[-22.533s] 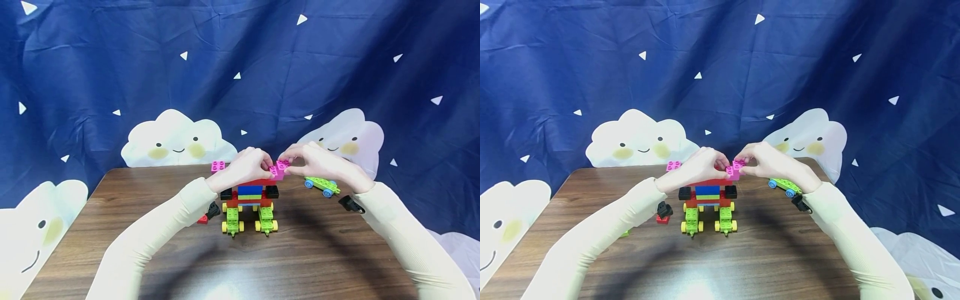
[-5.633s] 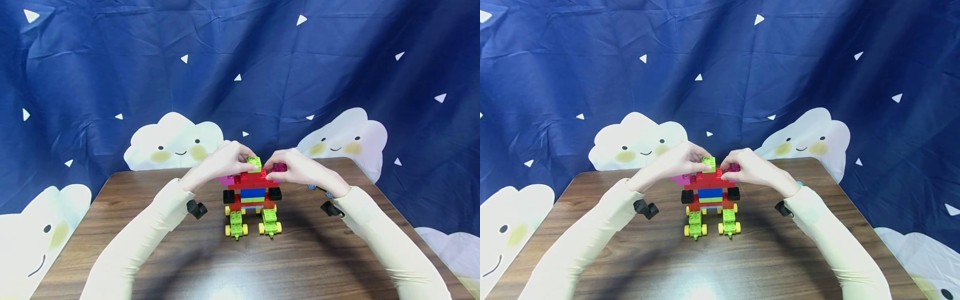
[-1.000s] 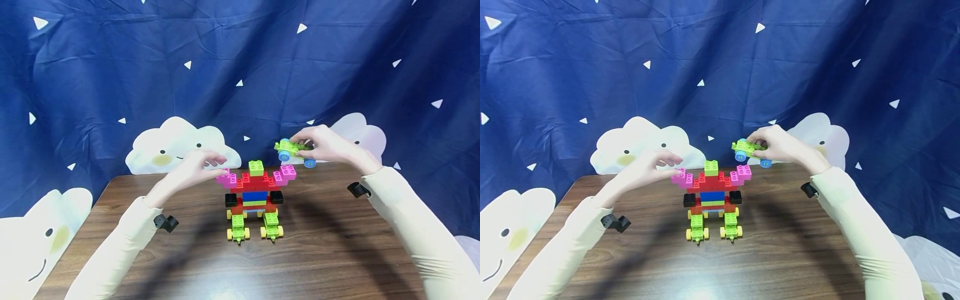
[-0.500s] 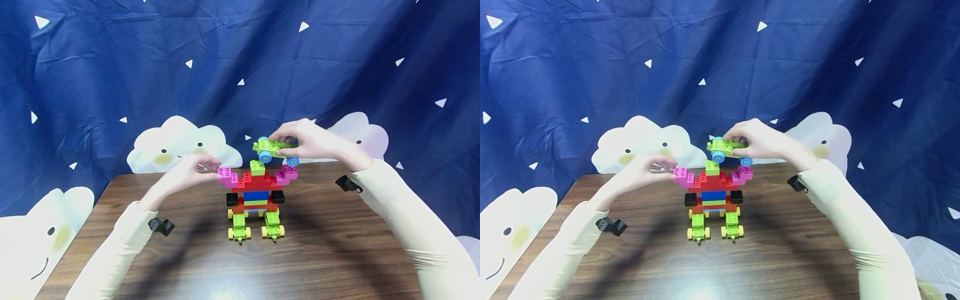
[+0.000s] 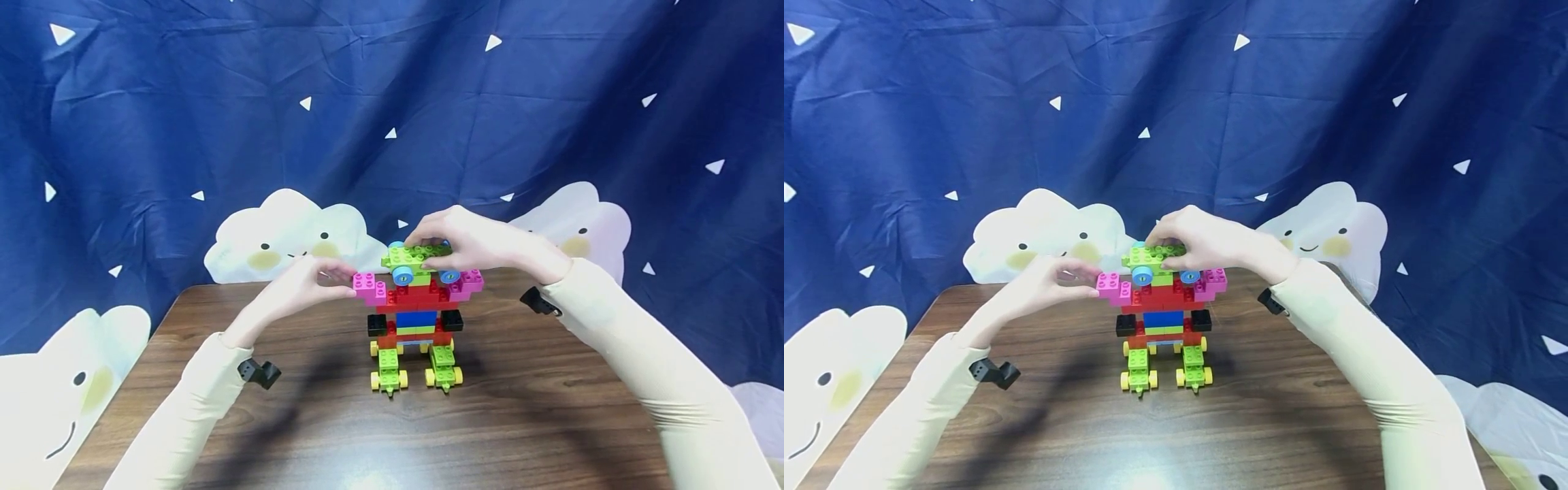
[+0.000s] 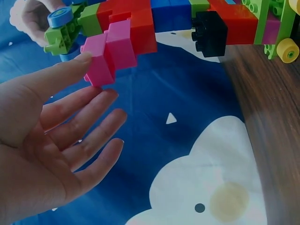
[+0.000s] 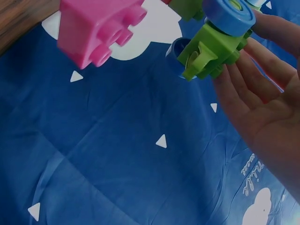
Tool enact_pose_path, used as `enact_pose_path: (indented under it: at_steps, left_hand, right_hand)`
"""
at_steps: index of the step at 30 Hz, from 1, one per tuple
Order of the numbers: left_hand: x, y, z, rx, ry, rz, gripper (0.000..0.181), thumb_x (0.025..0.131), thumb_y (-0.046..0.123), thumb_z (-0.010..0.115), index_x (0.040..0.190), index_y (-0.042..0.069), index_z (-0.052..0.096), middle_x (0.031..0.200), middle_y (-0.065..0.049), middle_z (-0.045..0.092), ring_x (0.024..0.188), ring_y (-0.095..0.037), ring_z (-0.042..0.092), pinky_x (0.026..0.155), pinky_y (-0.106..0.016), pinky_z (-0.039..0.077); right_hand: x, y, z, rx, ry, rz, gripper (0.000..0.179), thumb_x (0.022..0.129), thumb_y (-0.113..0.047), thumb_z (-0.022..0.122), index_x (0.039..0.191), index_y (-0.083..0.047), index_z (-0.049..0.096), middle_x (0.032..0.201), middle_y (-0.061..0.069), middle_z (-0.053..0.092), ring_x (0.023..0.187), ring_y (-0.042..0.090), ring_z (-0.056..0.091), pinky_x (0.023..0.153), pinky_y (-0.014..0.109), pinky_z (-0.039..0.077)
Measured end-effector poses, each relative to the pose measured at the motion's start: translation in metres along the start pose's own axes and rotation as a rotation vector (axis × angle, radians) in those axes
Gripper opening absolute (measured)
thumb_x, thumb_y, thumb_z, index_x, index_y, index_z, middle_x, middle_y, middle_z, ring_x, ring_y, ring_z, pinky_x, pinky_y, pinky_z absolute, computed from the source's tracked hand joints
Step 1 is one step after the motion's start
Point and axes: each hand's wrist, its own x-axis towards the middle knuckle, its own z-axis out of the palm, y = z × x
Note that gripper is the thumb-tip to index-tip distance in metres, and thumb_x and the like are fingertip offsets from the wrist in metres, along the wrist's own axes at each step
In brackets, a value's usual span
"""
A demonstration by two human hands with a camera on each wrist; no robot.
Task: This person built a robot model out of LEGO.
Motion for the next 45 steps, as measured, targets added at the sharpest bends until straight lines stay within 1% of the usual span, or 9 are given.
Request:
enact_pose_path:
  at_steps: [3,9,16,22,29,34,38,42,45]
  left_hand:
    - [-0.0002,-0.0006,0.0009,-0.004,-0.002,0.013,0.033,0.084,0.025,0.079,0.114,0.013,0.073,0.105,-0.002,0.077,0.102,-0.019,0.071,0.096,-0.048,0.053]
    - [0.0004,-0.0004,0.0023,-0.012,-0.006,0.031,0.033,0.084,0.023,0.079,0.114,0.013,0.073,0.105,-0.003,0.077,0.102,-0.021,0.071,0.096,-0.050,0.053]
    - [-0.0003,0.0005,0.0010,-0.022,0.000,-0.005,0.034,0.083,0.026,0.080,0.114,0.015,0.073,0.106,-0.001,0.076,0.104,-0.023,0.071,0.098,-0.048,0.052]
    - [-0.0005,0.0000,0.0011,-0.022,0.011,-0.012,0.035,0.083,0.030,0.080,0.115,0.016,0.073,0.107,0.000,0.076,0.104,-0.021,0.071,0.097,-0.048,0.053]
    - [-0.0012,0.0010,0.0019,-0.021,0.015,-0.023,0.035,0.084,0.031,0.080,0.115,0.016,0.073,0.107,0.000,0.076,0.103,-0.019,0.071,0.097,-0.047,0.054]
    - [-0.0015,0.0013,0.0029,-0.016,0.008,-0.033,0.033,0.085,0.031,0.078,0.114,0.017,0.073,0.106,0.001,0.076,0.102,-0.017,0.070,0.096,-0.045,0.054]
    - [-0.0015,0.0014,0.0036,-0.011,0.003,-0.028,0.032,0.085,0.031,0.078,0.114,0.017,0.073,0.106,0.002,0.076,0.102,-0.016,0.070,0.096,-0.043,0.055]
    - [-0.0013,0.0010,0.0034,-0.013,0.005,-0.028,0.032,0.085,0.030,0.078,0.114,0.017,0.073,0.106,0.001,0.076,0.102,-0.016,0.070,0.096,-0.045,0.055]
    - [-0.0009,0.0009,0.0031,-0.021,0.006,-0.031,0.032,0.085,0.030,0.078,0.114,0.017,0.073,0.107,0.001,0.076,0.102,-0.017,0.070,0.096,-0.047,0.054]
  right_hand:
    - [0.0009,-0.0016,0.0016,0.009,-0.011,0.000,0.033,0.085,-0.014,0.077,0.116,-0.006,0.071,0.108,0.007,0.073,0.093,0.017,0.066,0.088,0.036,0.058]
    - [0.0013,-0.0027,0.0030,0.001,-0.025,0.000,0.034,0.085,-0.014,0.077,0.116,-0.006,0.071,0.108,0.007,0.073,0.094,0.016,0.067,0.088,0.035,0.058]
    - [0.0031,-0.0053,0.0025,-0.004,-0.039,0.019,0.033,0.085,-0.015,0.077,0.117,-0.005,0.071,0.108,0.008,0.074,0.092,0.016,0.066,0.087,0.035,0.058]
    - [0.0054,-0.0053,0.0041,-0.010,-0.040,0.038,0.033,0.085,-0.014,0.077,0.116,-0.005,0.071,0.109,0.008,0.074,0.093,0.017,0.067,0.089,0.036,0.058]
    - [0.0076,-0.0050,0.0072,-0.031,-0.025,-0.010,0.035,0.086,-0.015,0.077,0.117,-0.002,0.070,0.111,0.010,0.074,0.097,0.020,0.067,0.090,0.037,0.057]
    - [0.0047,-0.0049,0.0082,-0.019,-0.024,0.001,0.036,0.085,-0.015,0.077,0.118,-0.003,0.070,0.112,0.009,0.074,0.098,0.020,0.068,0.090,0.036,0.058]
    - [0.0034,-0.0058,0.0086,-0.011,-0.018,-0.009,0.036,0.085,-0.016,0.077,0.118,-0.004,0.070,0.112,0.009,0.074,0.099,0.019,0.068,0.089,0.035,0.058]
    - [0.0029,-0.0063,0.0082,-0.009,-0.013,-0.019,0.036,0.085,-0.016,0.078,0.117,-0.004,0.071,0.111,0.008,0.074,0.097,0.018,0.068,0.088,0.035,0.058]
    - [0.0029,-0.0065,0.0069,-0.004,-0.017,-0.011,0.035,0.085,-0.017,0.078,0.117,-0.004,0.071,0.110,0.008,0.074,0.096,0.017,0.068,0.087,0.035,0.058]
